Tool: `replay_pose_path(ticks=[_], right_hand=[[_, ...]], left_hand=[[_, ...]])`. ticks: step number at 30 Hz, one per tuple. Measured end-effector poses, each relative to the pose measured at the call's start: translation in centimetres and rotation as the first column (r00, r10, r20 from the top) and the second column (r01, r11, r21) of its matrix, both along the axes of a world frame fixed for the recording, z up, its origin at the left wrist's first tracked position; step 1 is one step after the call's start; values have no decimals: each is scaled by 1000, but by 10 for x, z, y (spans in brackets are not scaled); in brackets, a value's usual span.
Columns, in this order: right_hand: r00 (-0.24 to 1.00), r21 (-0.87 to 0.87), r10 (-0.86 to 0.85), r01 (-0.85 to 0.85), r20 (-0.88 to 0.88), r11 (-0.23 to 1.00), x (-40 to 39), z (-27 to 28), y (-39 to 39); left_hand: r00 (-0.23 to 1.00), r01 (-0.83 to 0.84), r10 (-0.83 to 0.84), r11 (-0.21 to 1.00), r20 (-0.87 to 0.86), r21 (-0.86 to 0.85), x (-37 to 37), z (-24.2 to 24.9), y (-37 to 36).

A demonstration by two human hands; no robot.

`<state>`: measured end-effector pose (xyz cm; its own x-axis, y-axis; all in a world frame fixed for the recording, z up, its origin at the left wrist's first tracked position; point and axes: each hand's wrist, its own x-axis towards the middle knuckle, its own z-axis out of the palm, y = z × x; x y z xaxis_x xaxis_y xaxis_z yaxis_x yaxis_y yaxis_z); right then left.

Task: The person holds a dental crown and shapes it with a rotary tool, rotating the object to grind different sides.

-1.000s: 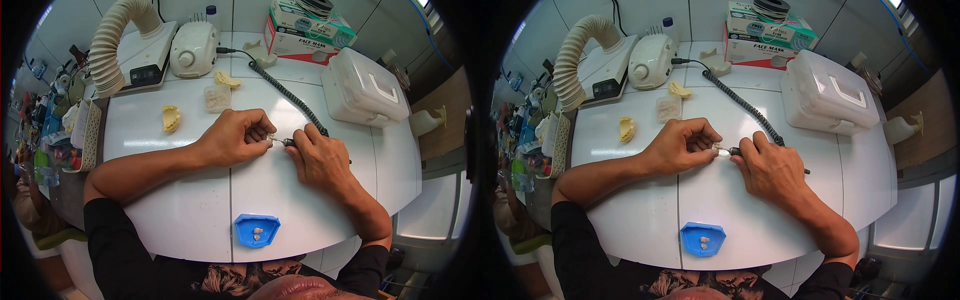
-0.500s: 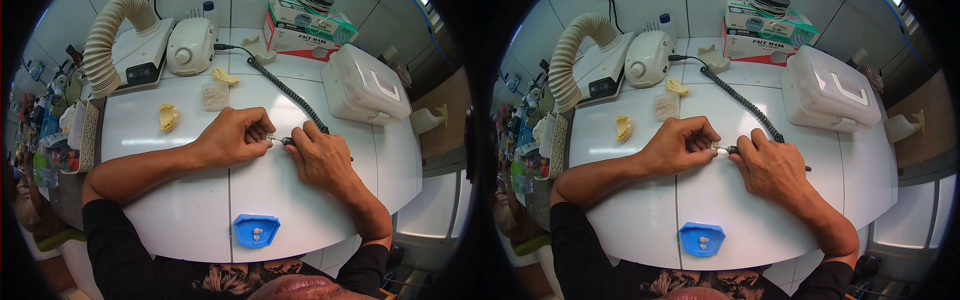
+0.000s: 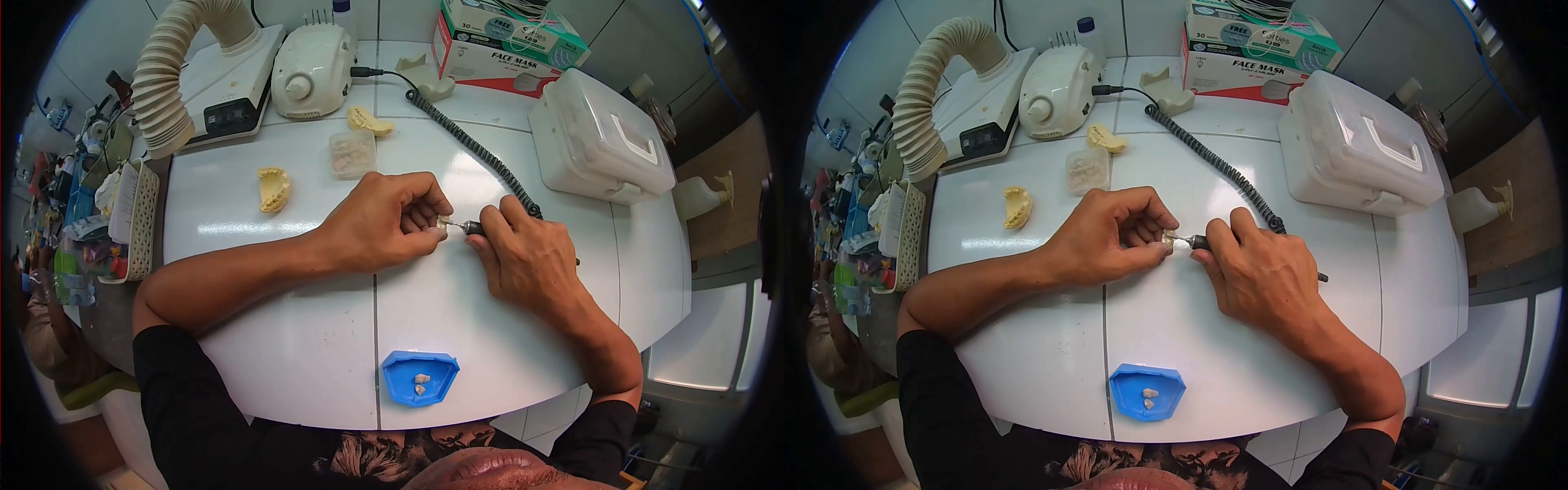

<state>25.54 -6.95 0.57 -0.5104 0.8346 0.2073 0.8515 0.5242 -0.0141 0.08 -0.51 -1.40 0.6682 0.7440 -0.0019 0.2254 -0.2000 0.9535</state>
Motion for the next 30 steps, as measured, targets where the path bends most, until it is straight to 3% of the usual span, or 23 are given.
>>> replay_pose_path(ticks=[15, 21, 30], right_hand=[[1000, -17, -18, 18, -9, 1000, -2, 1, -1], [1000, 7, 1, 0, -31, 1000, 2, -2, -1], [1000, 10, -4, 4, 6, 1000, -1, -1, -1]], left_hand=[[999, -7, 9, 999, -39, 37, 1, -2, 1], [999, -23, 20, 997, 40, 74, 1, -3, -1], [1000, -9, 9, 1000, -7, 7, 1, -1, 0]])
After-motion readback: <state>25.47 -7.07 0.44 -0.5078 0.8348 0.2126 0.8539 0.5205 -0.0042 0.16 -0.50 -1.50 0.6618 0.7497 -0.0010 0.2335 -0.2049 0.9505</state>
